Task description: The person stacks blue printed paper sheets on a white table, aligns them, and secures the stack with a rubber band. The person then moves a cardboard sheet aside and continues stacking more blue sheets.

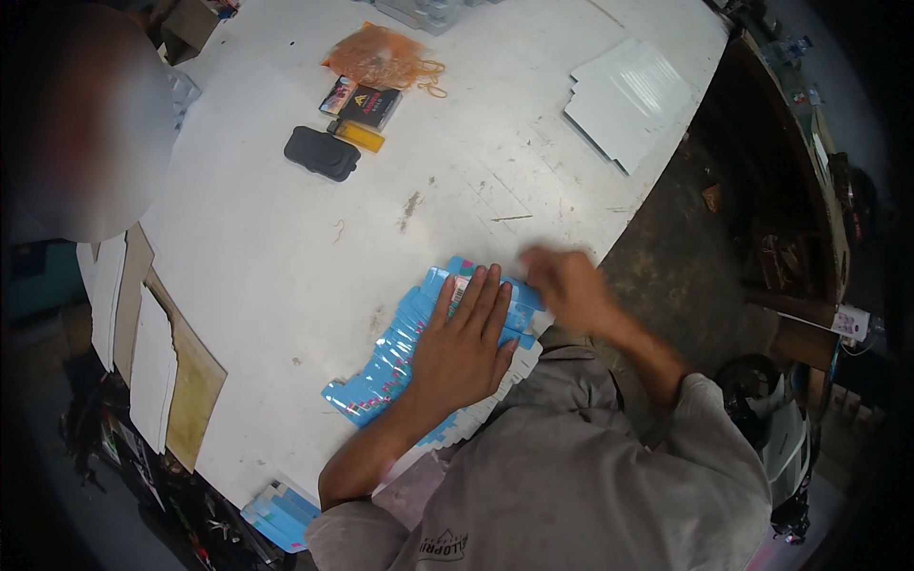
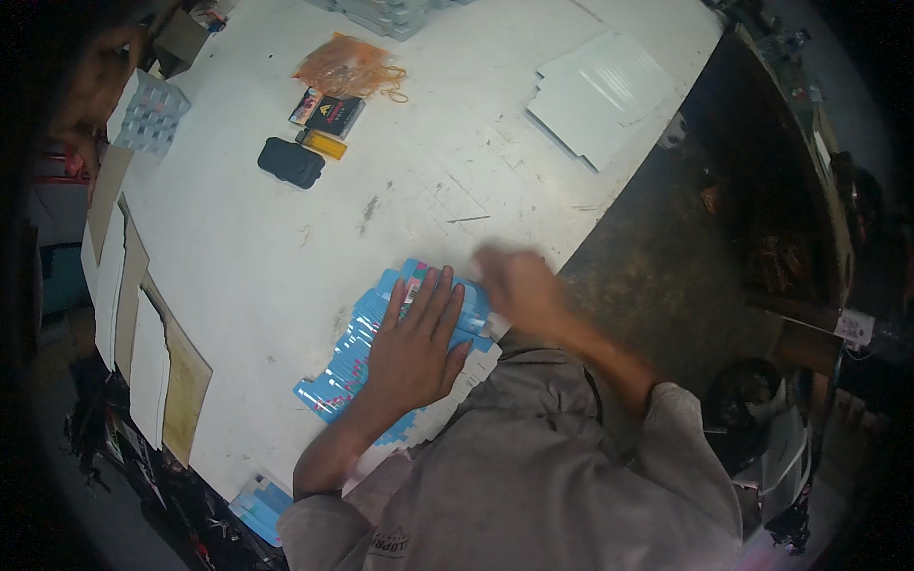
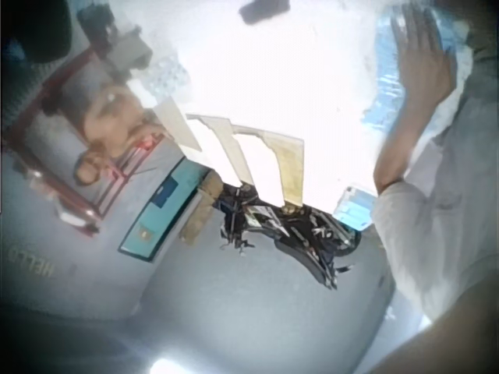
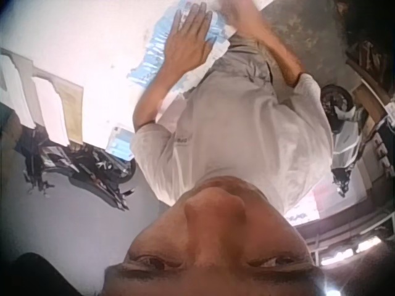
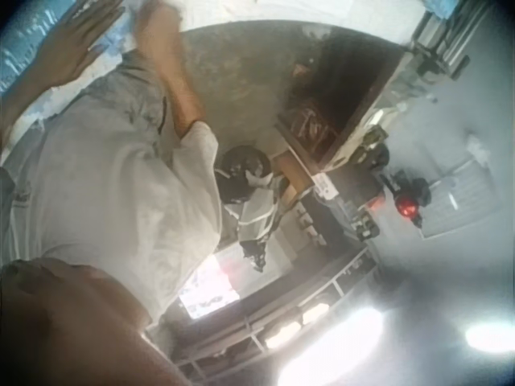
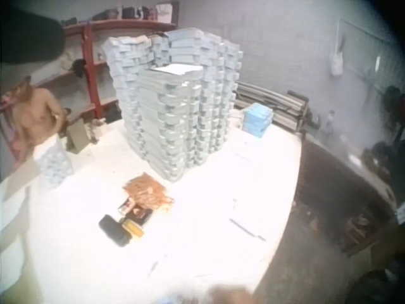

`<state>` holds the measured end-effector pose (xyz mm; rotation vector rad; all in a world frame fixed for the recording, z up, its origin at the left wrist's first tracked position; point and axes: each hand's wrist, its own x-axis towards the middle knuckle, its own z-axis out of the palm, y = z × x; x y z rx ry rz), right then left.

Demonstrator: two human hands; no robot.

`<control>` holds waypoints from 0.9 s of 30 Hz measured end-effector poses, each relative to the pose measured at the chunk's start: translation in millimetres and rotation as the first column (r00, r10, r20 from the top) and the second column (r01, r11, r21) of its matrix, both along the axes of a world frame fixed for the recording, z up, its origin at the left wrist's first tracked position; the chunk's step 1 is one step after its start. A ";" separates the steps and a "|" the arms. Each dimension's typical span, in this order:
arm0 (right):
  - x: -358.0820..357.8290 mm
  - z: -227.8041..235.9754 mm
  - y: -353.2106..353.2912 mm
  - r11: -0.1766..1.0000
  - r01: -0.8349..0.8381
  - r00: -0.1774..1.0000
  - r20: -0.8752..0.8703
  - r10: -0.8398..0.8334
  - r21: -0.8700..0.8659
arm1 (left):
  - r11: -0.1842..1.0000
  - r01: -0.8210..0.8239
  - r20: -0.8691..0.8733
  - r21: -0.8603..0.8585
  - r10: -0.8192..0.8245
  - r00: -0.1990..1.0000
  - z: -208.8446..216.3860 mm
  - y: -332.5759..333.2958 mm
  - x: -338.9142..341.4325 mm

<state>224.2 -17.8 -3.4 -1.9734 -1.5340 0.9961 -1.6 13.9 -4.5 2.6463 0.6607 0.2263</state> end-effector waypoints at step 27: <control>139.4 9.2 58.3 0.819 0.103 0.901 0.296 -0.318 0.565 | 0.977 -0.082 -0.058 -0.198 0.072 0.996 15.2 6.6 -2.5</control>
